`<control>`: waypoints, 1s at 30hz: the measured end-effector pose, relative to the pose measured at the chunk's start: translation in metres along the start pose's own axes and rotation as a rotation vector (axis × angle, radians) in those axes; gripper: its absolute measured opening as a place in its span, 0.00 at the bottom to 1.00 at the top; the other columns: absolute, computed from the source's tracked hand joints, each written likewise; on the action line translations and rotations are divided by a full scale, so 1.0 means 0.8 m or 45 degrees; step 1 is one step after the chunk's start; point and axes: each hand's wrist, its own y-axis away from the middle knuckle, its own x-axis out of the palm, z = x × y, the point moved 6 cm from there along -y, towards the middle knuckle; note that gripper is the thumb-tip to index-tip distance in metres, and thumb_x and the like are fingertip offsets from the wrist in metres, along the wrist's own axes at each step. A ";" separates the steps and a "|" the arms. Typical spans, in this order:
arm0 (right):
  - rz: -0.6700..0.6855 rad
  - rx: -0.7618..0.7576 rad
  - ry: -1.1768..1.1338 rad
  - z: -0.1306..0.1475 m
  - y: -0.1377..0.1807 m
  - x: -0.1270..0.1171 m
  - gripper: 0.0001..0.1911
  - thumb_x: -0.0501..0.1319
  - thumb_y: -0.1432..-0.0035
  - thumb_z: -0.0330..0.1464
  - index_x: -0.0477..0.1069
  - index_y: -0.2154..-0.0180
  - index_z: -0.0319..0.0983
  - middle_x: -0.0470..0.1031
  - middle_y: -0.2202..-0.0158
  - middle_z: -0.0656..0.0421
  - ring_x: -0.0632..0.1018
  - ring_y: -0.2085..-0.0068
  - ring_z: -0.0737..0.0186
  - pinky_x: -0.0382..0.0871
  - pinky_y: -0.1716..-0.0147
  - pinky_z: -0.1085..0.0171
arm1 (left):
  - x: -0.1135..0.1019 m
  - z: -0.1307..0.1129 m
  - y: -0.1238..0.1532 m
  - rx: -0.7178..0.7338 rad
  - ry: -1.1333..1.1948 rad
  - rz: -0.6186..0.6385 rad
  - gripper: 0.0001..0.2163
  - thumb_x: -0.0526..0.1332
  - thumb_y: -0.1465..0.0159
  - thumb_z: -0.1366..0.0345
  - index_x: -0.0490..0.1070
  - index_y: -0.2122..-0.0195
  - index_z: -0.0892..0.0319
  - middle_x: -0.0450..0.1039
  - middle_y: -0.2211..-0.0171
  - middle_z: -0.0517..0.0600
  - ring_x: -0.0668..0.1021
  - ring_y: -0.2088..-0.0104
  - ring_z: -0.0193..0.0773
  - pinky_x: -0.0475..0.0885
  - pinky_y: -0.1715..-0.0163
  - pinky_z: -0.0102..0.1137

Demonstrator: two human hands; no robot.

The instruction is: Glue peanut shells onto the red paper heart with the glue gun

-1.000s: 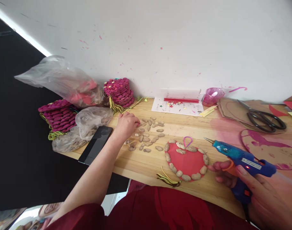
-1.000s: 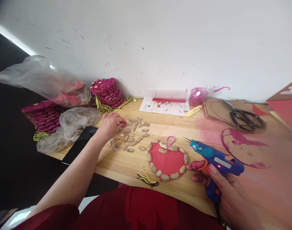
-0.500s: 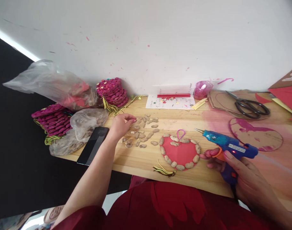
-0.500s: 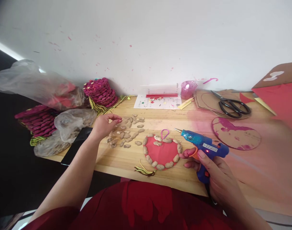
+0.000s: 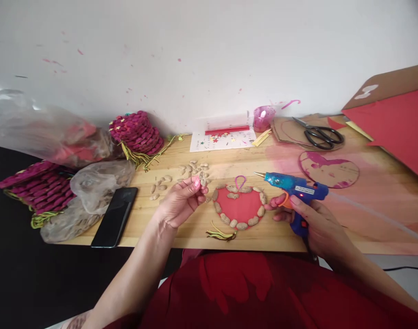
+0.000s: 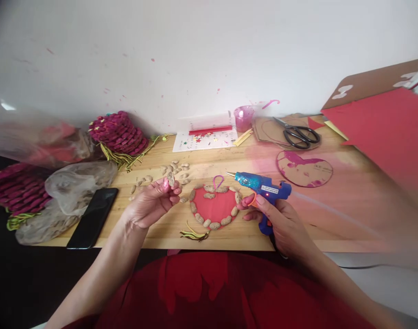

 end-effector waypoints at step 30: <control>0.426 -0.329 0.658 0.052 0.059 0.036 0.19 0.55 0.28 0.44 0.71 0.69 0.42 0.76 0.79 0.63 0.71 0.81 0.69 0.64 0.80 0.70 | 0.062 0.058 0.026 -0.184 -0.014 0.115 0.15 0.80 0.51 0.63 0.81 0.67 0.64 0.74 0.75 0.48 0.71 0.75 0.27 0.68 0.75 0.21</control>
